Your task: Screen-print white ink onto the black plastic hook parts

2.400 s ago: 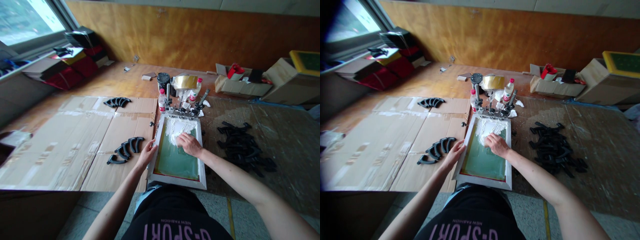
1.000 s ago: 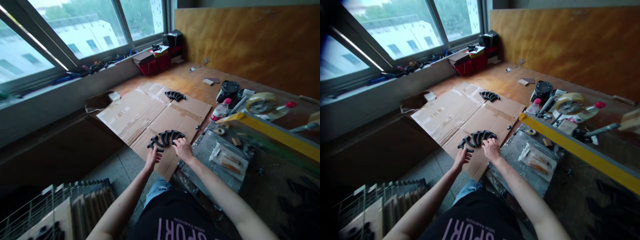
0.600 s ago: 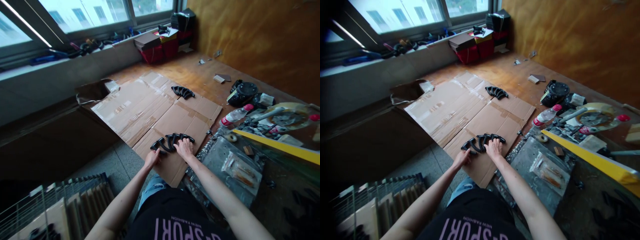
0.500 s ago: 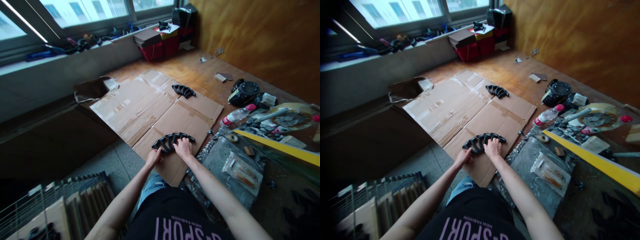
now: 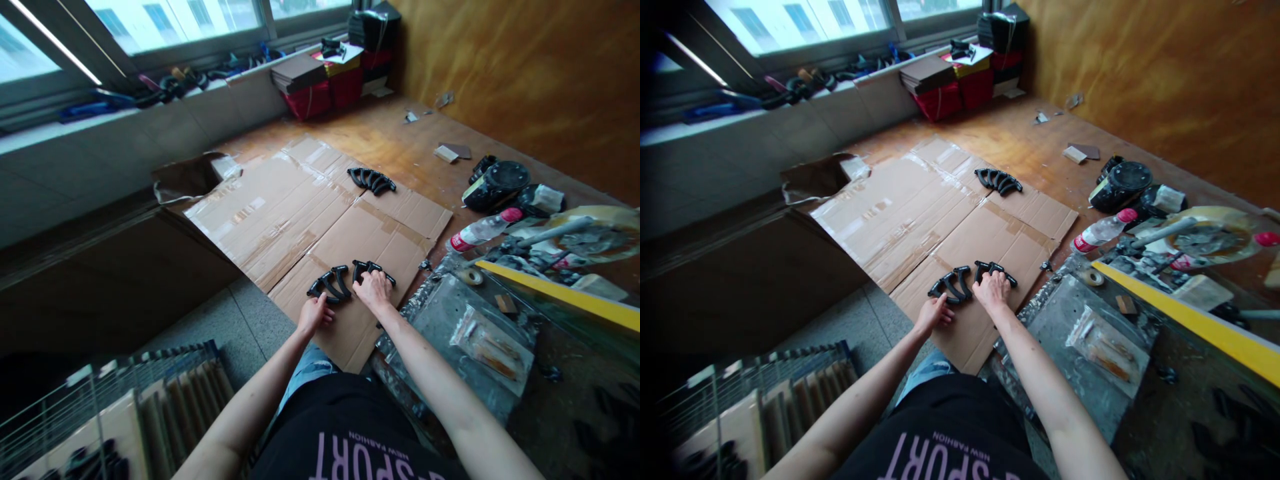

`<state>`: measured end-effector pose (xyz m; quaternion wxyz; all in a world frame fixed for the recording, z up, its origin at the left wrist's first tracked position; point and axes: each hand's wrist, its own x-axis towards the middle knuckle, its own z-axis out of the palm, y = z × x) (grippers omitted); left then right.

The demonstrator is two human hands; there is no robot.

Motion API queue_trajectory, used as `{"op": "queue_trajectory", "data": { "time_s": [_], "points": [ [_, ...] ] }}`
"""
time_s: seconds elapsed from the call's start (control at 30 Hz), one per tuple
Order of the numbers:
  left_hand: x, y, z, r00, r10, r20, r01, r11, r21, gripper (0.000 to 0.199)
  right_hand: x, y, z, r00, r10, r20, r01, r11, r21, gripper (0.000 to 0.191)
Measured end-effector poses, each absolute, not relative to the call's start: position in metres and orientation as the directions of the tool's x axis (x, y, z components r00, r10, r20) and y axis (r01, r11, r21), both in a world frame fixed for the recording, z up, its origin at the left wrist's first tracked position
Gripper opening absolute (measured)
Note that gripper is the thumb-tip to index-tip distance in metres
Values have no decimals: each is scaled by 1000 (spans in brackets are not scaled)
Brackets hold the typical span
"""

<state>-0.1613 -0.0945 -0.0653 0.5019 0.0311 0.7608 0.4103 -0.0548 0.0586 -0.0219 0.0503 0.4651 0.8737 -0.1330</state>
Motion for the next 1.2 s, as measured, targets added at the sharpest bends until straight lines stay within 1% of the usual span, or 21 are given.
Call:
{"op": "queue_trajectory", "data": {
  "time_s": [0.13, 0.3, 0.47, 0.57, 0.7, 0.83, 1.0, 1.2],
  "points": [
    [-161, -95, -70, -497, 459, -736, -374, 652, 659, 40, -55, 56, -23, -575, 785, -229, 818, 552, -159, 35],
    [-161, -95, -74, -501, 465, -730, -374, 645, 667, 40, -54, 49, -24, -603, 776, -187, 798, 587, -138, 36],
    [-159, -94, -74, -505, 465, -728, -356, 656, 666, 41, -49, 47, -20, -612, 762, -214, 790, 603, -111, 34],
    [-159, -94, -74, -515, 466, -720, -320, 674, 666, 42, -52, 45, -17, -646, 733, -212, 763, 631, -140, 33],
    [-181, -84, -69, -571, 468, -675, -211, 711, 671, 43, -61, 42, -17, -666, 713, -220, 745, 616, -257, 35],
    [-228, -55, -61, -626, 500, -599, -32, 750, 661, 41, -74, 45, -19, -628, 736, -253, 769, 538, -345, 46],
    [-262, -28, -56, -640, 543, -544, 162, 788, 594, 42, -78, 49, -20, -538, 787, -301, 829, 429, -358, 49],
    [-259, -28, -56, -685, 563, -463, 295, 794, 531, 42, -77, 47, -23, -529, 790, -312, 834, 415, -364, 48]
  ]
}}
